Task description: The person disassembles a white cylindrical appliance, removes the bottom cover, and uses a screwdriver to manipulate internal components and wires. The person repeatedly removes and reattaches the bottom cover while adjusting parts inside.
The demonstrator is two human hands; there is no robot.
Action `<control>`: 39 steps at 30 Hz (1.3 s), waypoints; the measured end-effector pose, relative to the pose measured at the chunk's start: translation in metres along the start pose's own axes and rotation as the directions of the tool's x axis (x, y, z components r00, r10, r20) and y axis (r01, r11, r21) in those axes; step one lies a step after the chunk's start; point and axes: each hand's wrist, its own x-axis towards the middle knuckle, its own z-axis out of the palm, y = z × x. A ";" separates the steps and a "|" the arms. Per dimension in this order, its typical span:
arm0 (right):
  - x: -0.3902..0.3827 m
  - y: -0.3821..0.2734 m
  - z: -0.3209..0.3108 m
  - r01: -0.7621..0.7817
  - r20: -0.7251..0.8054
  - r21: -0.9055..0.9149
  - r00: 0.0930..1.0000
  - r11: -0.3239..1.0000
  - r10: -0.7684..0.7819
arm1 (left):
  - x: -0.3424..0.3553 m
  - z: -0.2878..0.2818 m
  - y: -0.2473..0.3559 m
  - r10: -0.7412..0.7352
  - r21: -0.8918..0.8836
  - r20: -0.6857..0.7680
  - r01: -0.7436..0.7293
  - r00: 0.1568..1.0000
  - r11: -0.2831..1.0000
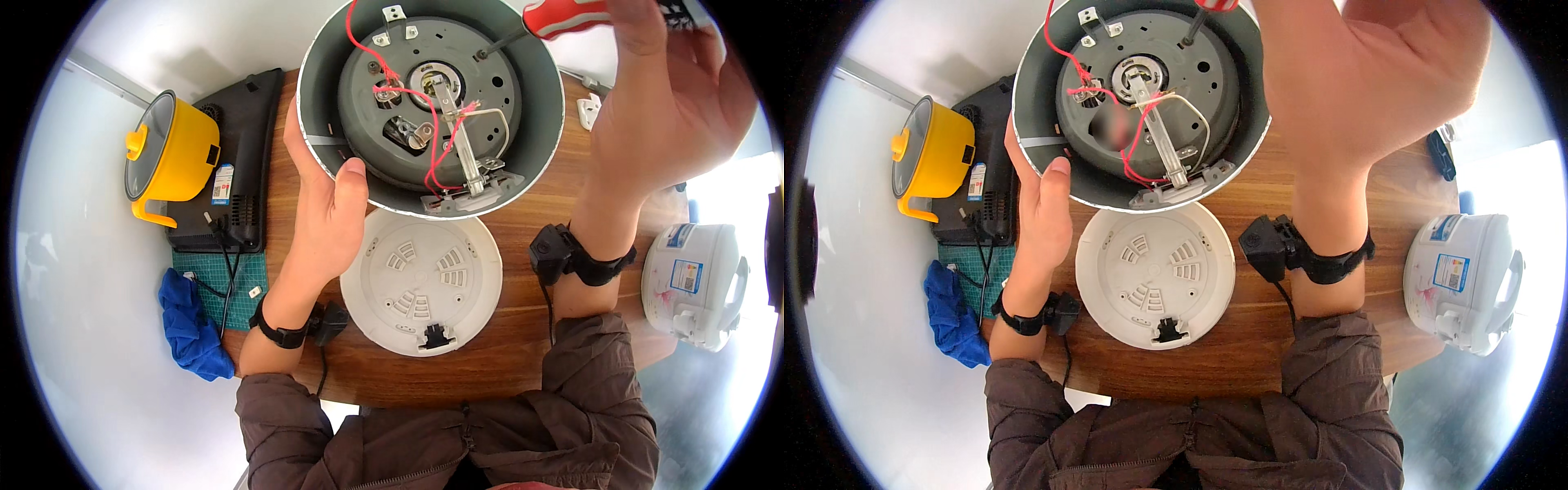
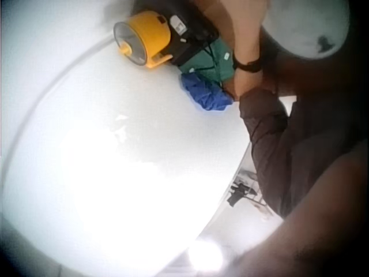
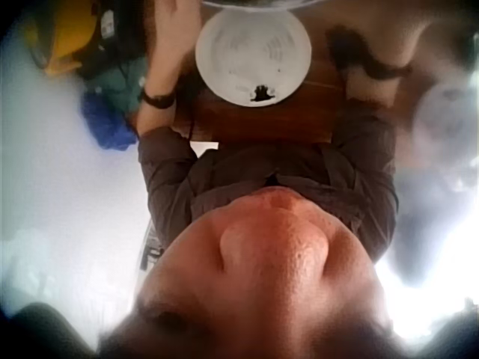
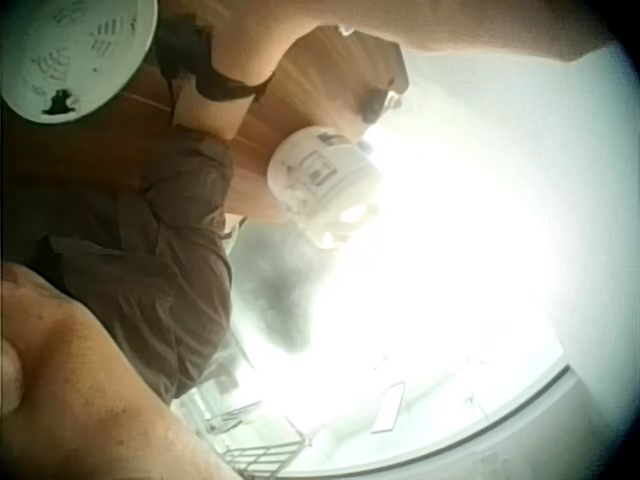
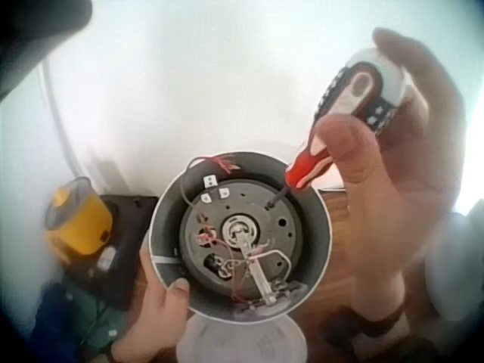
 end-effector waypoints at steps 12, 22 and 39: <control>0.000 0.000 0.002 0.002 -0.003 0.000 1.000 1.000 -0.002 | -0.001 0.003 -0.003 0.022 -0.022 -0.045 -0.023 0.999 0.999; -0.001 0.000 0.002 0.002 -0.008 -0.001 1.000 1.000 -0.002 | 0.000 -0.001 -0.001 0.015 0.021 0.005 -0.015 1.000 1.000; 0.000 0.000 0.003 0.011 -0.007 -0.003 1.000 1.000 -0.011 | -0.002 0.000 -0.002 0.002 0.016 -0.008 -0.002 1.000 1.000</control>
